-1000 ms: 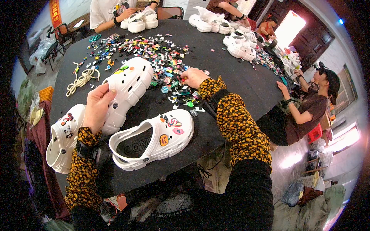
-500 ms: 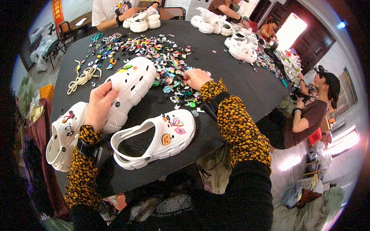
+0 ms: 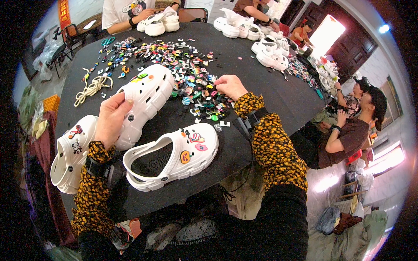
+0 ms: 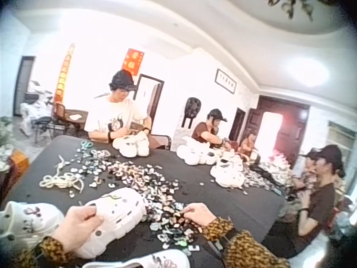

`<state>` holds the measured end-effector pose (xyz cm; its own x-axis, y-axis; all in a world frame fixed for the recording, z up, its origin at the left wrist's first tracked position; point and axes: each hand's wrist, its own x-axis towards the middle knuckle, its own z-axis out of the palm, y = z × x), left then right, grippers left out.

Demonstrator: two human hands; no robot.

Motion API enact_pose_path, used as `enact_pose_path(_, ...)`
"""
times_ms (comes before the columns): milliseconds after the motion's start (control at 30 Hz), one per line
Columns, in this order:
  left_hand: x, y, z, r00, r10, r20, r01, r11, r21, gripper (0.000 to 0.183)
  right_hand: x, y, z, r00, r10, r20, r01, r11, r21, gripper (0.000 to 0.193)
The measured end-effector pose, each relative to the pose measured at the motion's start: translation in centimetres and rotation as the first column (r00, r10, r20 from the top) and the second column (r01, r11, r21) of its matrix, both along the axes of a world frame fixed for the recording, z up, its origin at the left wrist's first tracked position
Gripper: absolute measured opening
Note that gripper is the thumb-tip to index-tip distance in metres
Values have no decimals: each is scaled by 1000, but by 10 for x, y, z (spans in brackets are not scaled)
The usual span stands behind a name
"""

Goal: Decorating white clog-style shoes with various small colorful charms.

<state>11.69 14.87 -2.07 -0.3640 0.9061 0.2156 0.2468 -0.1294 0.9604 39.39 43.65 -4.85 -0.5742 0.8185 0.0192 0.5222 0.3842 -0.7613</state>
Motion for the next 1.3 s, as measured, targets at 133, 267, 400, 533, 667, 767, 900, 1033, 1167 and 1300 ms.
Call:
enact_pose_path(133, 1, 0, 1, 1000, -10, 4, 10, 1000, -2, 24, 1, -6, 3, 999, -43, -30, 40, 996, -76, 24)
enact_pose_path(267, 5, 1, 1, 999, 22, 45, -25, 997, 72, 16, 5, -13, 11, 996, -32, -84, 30, 999, -26, 22)
enact_pose_path(400, 5, 0, 3, 998, 10, 59, -13, 998, 57, 17, 10, -12, 16, 997, -42, -62, 42, 999, 7, 19)
enact_pose_path(533, 6, 0, 2, 996, 9, 87, -17, 996, 84, 17, 15, -6, 13, 997, -67, 27, 60, 976, 208, 20)
enact_pose_path(667, 5, 1, 1, 998, 7, 55, -11, 997, 73, 17, 24, 3, 14, 977, -142, 156, 30, 827, 562, 21)
enact_pose_path(767, 2, 0, 1, 1000, 1, 27, -2, 999, 37, 19, 28, 8, 16, 960, -220, 170, 70, 782, 619, 19)
enact_pose_path(900, 2, 0, -1, 1000, 5, 31, -6, 998, 55, 19, 29, 11, 18, 922, -321, 218, 63, 679, 732, 16)
enact_pose_path(1033, 3, 2, -2, 1000, 16, 22, -17, 998, 68, 17, 12, 10, 15, 961, -162, 225, -41, 719, 693, 18)
enact_pose_path(1167, 2, 1, -2, 999, 4, 33, -6, 999, 49, 19, -15, 4, 4, 949, 65, 308, -236, 796, 557, 20)
enact_pose_path(1300, -2, 1, -2, 1000, -10, 12, 10, 1000, 6, 25, -31, 0, -6, 888, 28, 458, -277, 829, 486, 24)
